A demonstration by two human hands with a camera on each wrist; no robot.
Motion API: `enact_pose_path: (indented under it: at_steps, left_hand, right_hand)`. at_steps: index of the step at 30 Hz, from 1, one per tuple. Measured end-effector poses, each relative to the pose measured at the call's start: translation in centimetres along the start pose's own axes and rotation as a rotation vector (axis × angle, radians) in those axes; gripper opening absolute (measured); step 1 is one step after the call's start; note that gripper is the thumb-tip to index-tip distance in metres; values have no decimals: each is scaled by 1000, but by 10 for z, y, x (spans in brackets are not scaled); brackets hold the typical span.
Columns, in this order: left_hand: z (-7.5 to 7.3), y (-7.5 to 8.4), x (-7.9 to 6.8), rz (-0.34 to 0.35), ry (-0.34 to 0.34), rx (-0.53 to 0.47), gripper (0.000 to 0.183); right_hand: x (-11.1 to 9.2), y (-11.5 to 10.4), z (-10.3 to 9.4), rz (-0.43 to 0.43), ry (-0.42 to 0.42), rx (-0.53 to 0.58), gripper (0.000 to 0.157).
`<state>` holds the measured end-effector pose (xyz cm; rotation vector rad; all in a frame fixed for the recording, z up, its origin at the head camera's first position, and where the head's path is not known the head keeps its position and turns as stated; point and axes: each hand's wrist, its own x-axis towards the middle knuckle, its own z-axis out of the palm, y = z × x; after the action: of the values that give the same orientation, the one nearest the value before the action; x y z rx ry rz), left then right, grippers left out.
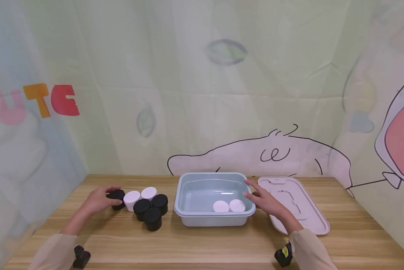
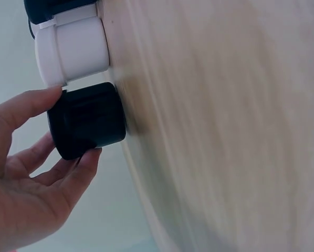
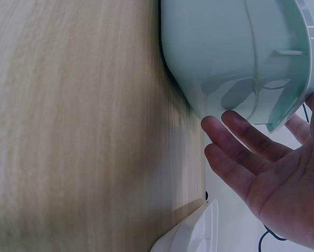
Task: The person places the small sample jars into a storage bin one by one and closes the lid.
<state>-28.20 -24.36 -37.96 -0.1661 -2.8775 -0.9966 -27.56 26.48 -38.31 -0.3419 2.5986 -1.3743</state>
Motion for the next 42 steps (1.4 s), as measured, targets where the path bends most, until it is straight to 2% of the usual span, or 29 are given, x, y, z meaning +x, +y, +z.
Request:
enact_pose_path:
  at_steps: [10, 17, 23, 29, 42]
  left_hand:
    - [-10, 2, -2, -17, 86, -3, 54]
    - [-15, 13, -1, -17, 146, -43, 56]
    - [-18, 29, 0, -8, 177, -72, 56]
    - [-16, 48, 2, 37, 199, -123, 56]
    - [5, 90, 15, 92, 186, -201, 52]
  right_hand:
    - [0, 1, 1, -6, -1, -7, 61]
    - [0, 1, 0, -6, 2, -3, 61]
    - [0, 1, 1, 2, 1, -3, 61]
    - [0, 0, 0, 4, 2, -7, 61]
    - [2, 2, 1, 1, 3, -2, 62]
